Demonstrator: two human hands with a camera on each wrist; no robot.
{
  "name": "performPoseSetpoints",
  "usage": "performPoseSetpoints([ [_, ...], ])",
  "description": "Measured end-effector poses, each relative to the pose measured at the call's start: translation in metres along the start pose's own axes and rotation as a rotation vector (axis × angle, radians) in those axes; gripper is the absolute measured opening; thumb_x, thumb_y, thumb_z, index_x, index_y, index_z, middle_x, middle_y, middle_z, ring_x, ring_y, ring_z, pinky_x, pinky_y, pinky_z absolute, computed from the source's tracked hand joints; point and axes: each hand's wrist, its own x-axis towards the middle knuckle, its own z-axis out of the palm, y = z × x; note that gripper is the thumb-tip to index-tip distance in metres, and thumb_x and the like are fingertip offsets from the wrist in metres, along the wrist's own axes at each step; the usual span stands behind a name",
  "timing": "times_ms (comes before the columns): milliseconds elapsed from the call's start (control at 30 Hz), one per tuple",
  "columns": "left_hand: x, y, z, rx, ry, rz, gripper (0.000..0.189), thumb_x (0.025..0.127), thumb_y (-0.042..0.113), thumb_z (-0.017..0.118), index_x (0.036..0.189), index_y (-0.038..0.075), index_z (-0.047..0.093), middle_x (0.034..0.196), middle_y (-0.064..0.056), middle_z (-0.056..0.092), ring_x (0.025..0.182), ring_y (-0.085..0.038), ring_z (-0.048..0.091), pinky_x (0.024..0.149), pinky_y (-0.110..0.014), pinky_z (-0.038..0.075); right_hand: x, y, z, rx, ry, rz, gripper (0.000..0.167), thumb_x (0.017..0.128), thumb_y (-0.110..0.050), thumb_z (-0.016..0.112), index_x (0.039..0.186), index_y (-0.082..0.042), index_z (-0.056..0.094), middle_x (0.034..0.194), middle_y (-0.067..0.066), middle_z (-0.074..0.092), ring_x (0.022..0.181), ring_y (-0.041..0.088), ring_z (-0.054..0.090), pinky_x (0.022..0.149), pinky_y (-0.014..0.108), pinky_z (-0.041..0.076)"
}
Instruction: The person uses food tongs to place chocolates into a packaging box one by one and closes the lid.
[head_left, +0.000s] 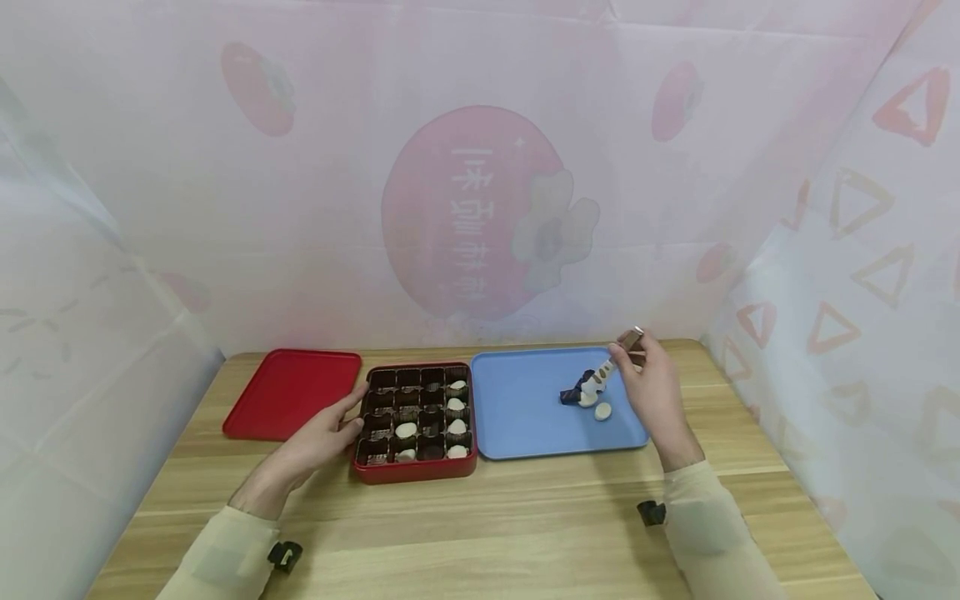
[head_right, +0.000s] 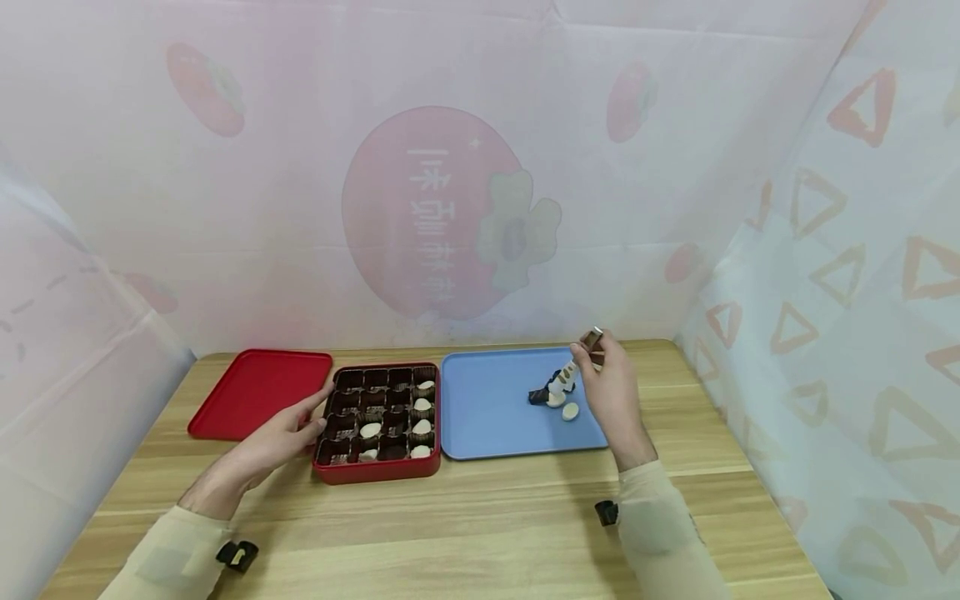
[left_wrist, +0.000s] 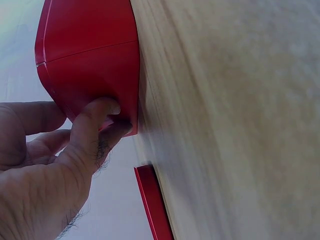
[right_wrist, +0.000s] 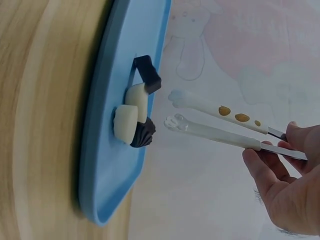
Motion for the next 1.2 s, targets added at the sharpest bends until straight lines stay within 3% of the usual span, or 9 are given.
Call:
performPoseSetpoints([
  [67,0.000,0.000,0.000,0.012,0.003,-0.003,0.075,0.122,0.006,0.052,0.187,0.001,0.016,0.196,-0.030,0.007,0.163,-0.045,0.036,0.101,-0.013,0.043,0.001,0.003,0.000,-0.013,0.005,-0.001,0.029,0.120,-0.019,0.069,0.136,0.005,0.067,0.141,0.034,0.075,0.137,0.055,0.075,0.124,0.064,0.061],
  [167,0.000,0.001,0.000,0.021,0.004,-0.006,0.075,0.122,0.007,0.052,0.187,0.002,0.016,0.196,-0.030,0.008,0.159,-0.045,0.038,0.105,-0.021,0.046,0.002,0.007,0.001,-0.024,0.013,-0.004,0.028,0.120,-0.017,0.070,0.135,0.006,0.068,0.139,0.035,0.077,0.133,0.055,0.077,0.121,0.064,0.062],
  [267,0.000,0.001,0.000,0.018,0.000,-0.005,0.075,0.122,0.007,0.051,0.188,0.002,0.016,0.196,-0.030,0.008,0.173,-0.050,0.032,0.126,-0.041,0.050,0.002,0.011,0.004,-0.041,0.011,-0.002,0.027,0.119,-0.016,0.070,0.134,0.006,0.068,0.136,0.035,0.078,0.131,0.054,0.079,0.120,0.063,0.064],
  [333,0.001,0.001,0.001,0.008,-0.004,-0.002,0.075,0.122,0.006,0.051,0.188,0.002,0.015,0.196,-0.030,0.006,0.178,-0.056,0.023,0.137,-0.061,0.043,0.003,0.012,0.005,-0.055,-0.004,0.007,0.027,0.120,-0.018,0.069,0.135,0.005,0.068,0.137,0.034,0.078,0.131,0.054,0.079,0.119,0.063,0.064],
  [400,0.001,0.001,0.001,-0.001,-0.008,-0.001,0.075,0.122,0.006,0.050,0.188,0.002,0.014,0.196,-0.030,0.005,0.179,-0.060,0.012,0.142,-0.072,0.031,0.002,0.014,0.006,-0.065,-0.026,0.017,0.028,0.121,-0.020,0.068,0.136,0.004,0.067,0.140,0.034,0.077,0.132,0.054,0.078,0.118,0.063,0.065],
  [600,0.001,0.002,0.001,-0.007,-0.008,-0.001,0.075,0.122,0.005,0.050,0.188,0.002,0.014,0.196,-0.031,0.004,0.179,-0.061,0.009,0.142,-0.075,0.026,0.001,0.015,0.012,-0.067,-0.070,0.007,0.027,0.121,-0.018,0.067,0.136,0.003,0.068,0.139,0.034,0.078,0.130,0.055,0.080,0.112,0.064,0.067],
  [800,0.001,0.001,0.001,-0.010,-0.010,-0.002,0.075,0.122,0.005,0.051,0.188,0.002,0.014,0.196,-0.030,0.005,0.180,-0.058,0.010,0.143,-0.072,0.029,-0.001,0.009,0.017,-0.062,-0.077,-0.019,0.020,0.120,-0.015,0.068,0.131,0.002,0.069,0.138,0.033,0.079,0.131,0.054,0.080,0.113,0.063,0.067],
  [967,0.001,0.001,0.001,-0.017,-0.017,0.004,0.075,0.122,0.004,0.050,0.187,0.000,0.013,0.196,-0.031,0.004,0.179,-0.062,0.007,0.142,-0.076,0.024,-0.003,-0.003,0.021,-0.076,-0.048,-0.054,0.018,0.120,-0.014,0.069,0.129,0.001,0.069,0.130,0.030,0.081,0.130,0.051,0.080,0.114,0.062,0.067],
  [1200,0.001,-0.001,0.000,-0.027,-0.018,0.011,0.075,0.122,0.003,0.050,0.187,-0.002,0.013,0.196,-0.031,0.003,0.179,-0.063,0.004,0.142,-0.078,0.020,-0.008,-0.033,0.040,-0.012,-0.035,-0.117,0.015,0.117,-0.015,0.074,0.124,-0.001,0.072,0.123,0.026,0.083,0.124,0.048,0.083,0.107,0.060,0.071],
])
